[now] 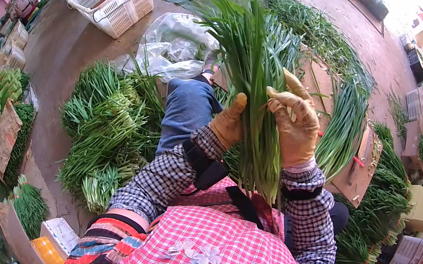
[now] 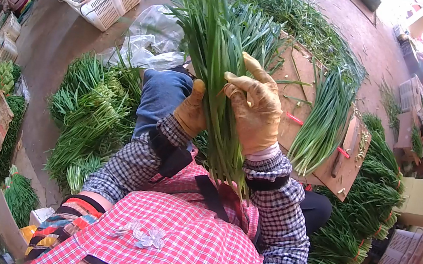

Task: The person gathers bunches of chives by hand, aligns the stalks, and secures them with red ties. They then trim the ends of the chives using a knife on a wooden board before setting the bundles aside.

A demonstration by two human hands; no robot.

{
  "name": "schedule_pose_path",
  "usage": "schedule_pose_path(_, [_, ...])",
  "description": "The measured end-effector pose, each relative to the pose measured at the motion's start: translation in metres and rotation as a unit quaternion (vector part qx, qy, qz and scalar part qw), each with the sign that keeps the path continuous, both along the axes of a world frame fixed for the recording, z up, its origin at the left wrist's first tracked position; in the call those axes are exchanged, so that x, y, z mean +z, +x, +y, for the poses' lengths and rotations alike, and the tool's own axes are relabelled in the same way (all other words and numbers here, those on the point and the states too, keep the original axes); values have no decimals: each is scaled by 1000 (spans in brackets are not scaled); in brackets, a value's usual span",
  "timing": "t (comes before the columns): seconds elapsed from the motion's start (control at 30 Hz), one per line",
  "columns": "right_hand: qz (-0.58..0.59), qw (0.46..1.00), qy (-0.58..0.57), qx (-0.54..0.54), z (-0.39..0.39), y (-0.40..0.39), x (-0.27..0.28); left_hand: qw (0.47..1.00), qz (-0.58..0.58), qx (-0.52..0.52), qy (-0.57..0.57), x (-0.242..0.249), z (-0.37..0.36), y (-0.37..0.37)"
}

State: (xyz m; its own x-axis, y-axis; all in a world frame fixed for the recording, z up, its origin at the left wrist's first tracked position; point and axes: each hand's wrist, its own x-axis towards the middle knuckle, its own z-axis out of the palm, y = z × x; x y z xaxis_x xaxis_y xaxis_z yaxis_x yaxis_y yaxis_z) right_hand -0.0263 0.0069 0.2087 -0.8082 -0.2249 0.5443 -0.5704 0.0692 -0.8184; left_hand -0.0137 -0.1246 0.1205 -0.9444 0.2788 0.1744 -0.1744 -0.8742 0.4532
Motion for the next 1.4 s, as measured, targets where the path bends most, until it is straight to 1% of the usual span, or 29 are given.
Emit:
schedule_pose_path(0.03, [-41,998,-48,5,-1,1,2,1000,0,-3,-12,2,0,1])
schedule_pose_path(0.07, [-41,999,-7,-7,2,-1,7,1000,0,-6,-23,5,-1,5])
schedule_pose_path(0.17, [-157,976,-150,34,-5,0,16,998,16,-39,-37,5,-4,8])
schedule_pose_path(0.2, [-171,966,-190,40,-5,-3,16,997,25,-54,-39,3,-5,8])
schedule_pose_path(0.3, [-171,962,-211,25,-4,-10,27,997,13,-52,-55,-4,-6,8])
schedule_pose_path(0.33, [-147,967,-206,32,-1,-15,26,997,13,-68,-45,-9,-7,7])
schedule_pose_path(0.4, [-225,932,-246,141,5,-14,33,995,12,-99,-25,-17,-9,3])
schedule_pose_path(0.43, [-263,907,-264,194,7,-13,37,995,-3,-94,-13,-14,-8,3])
schedule_pose_path(0.5, [-326,865,-282,258,8,-17,17,996,-33,-85,9,-6,-7,5])
schedule_pose_path(0.53, [-367,836,-295,281,8,-16,7,991,-71,-102,50,-8,-7,4])
schedule_pose_path(0.57, [-407,805,-308,303,9,-16,0,992,-78,-92,32,-7,-7,4])
schedule_pose_path(0.6, [-390,821,-302,287,12,-12,-6,993,-85,-81,13,-5,-7,3])
schedule_pose_path(0.67, [-346,823,-328,309,21,-9,-4,991,-115,-68,-27,-1,-8,0])
schedule_pose_path(0.73, [-316,819,-361,316,40,-4,0,988,-133,23,-79,18,-10,4])
schedule_pose_path(0.77, [-289,828,-377,298,50,0,-1,982,-140,69,-105,28,-12,5])
schedule_pose_path(0.83, [-311,739,-415,430,84,-2,-7,976,-164,107,-99,29,-20,0])
schedule_pose_path(0.93, [-345,784,-389,339,114,32,-7,959,-192,177,-105,21,-41,-15])
schedule_pose_path(0.97, [-381,808,-363,265,124,43,-15,959,-195,188,-86,21,-50,-18])
schedule_pose_path(1.03, [-384,839,-245,298,148,54,-33,956,-199,208,-50,23,-72,-24])
schedule_pose_path(1.1, [-433,860,-160,220,151,70,-48,951,-196,235,-39,28,-93,-25])
schedule_pose_path(1.13, [-487,847,-76,200,154,73,-54,945,-200,254,-53,30,-99,-24])
schedule_pose_path(1.17, [-539,824,98,145,153,73,-56,938,-204,272,-67,32,-104,-22])
schedule_pose_path(1.23, [-562,788,243,66,150,84,-88,949,-163,264,-61,33,-119,-21])
schedule_pose_path(1.27, [-567,752,330,66,153,87,-101,953,-142,262,-57,35,-127,-21])
schedule_pose_path(1.3, [-489,767,403,107,159,93,-107,954,-135,261,-58,36,-132,-21])
schedule_pose_path(1.33, [-353,801,473,97,155,95,-102,955,-127,260,-59,40,-135,-21])
schedule_pose_path(1.37, [-208,816,532,85,149,96,-95,956,-119,261,-60,44,-136,-21])
schedule_pose_path(1.4, [-201,844,492,66,145,94,-87,951,-139,264,-80,49,-133,-21])
